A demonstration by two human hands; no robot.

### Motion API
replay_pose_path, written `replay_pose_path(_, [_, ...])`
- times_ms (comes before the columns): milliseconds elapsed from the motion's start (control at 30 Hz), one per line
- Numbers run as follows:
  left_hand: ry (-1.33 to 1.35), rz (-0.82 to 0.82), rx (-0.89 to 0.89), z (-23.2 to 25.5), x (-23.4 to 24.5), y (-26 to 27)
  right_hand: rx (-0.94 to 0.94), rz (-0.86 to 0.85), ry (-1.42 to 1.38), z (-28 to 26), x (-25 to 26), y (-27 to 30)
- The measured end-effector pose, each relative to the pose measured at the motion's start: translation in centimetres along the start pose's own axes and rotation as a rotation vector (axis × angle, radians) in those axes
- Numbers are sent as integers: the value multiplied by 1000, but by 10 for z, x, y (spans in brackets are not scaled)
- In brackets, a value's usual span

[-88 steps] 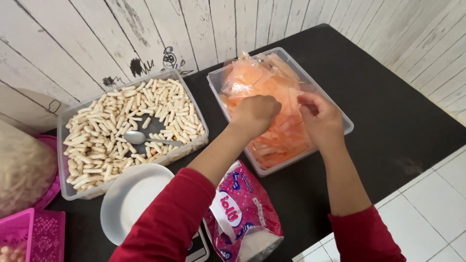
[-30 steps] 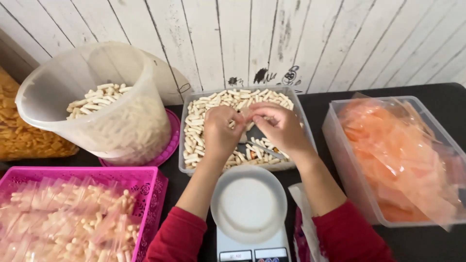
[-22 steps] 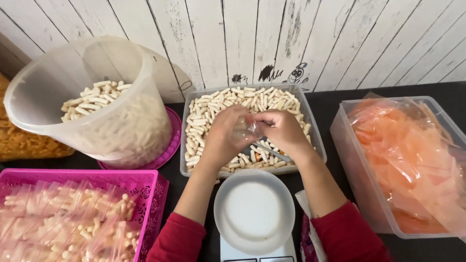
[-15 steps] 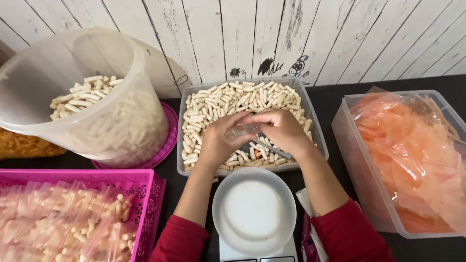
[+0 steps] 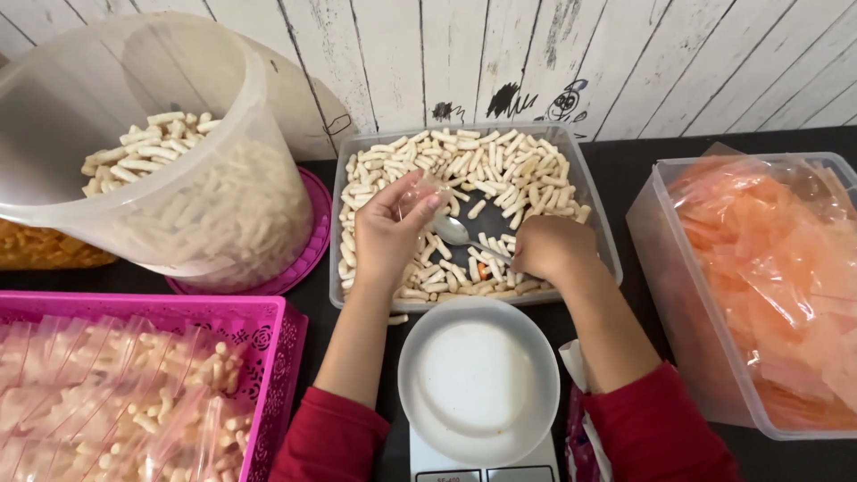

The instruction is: Packaging small snacks into individual plastic bags by scooping, weighing on a digital scale, and placing in a tray.

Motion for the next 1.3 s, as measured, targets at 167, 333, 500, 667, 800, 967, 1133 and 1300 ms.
replay_pose_path(167, [170, -54, 40, -9, -6, -2, 0, -27, -68, 0, -10, -3])
replay_pose_path(333, [324, -72, 47, 0, -15, 1, 73, 34, -108, 4, 11, 5])
replay_pose_path(500, [290, -51, 17, -12, -6, -7, 181, 485, -608, 8, 63, 54])
replay_pose_path(667, [249, -24, -1, -9, 1, -10, 475, 606, -1189, 0, 61, 48])
replay_pose_path(800, [261, -11, -4, 2, -2, -6, 433, 566, -1269, -6, 45, 35])
replay_pose_path(967, [282, -15, 21, 5, -1, -5, 410, 131, -1309, -26, 23, 18])
replay_pose_path(1133, [256, -5, 7, 2, 3, -4, 369, -21, -1350, -31, 4, 2])
replay_pose_path(1300, [164, 32, -73, 8, 11, -5, 309, 62, -1504, -11, 12, 7])
Point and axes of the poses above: each hand's wrist, its own y-axis away from the middle knuckle, its own x-axis out of the back of the hand, z = x × y, the point moved 7 cm from there along -y, towards the middle knuckle, and after that the axes turned 11 degrees about -z, right-handed, at the moved point
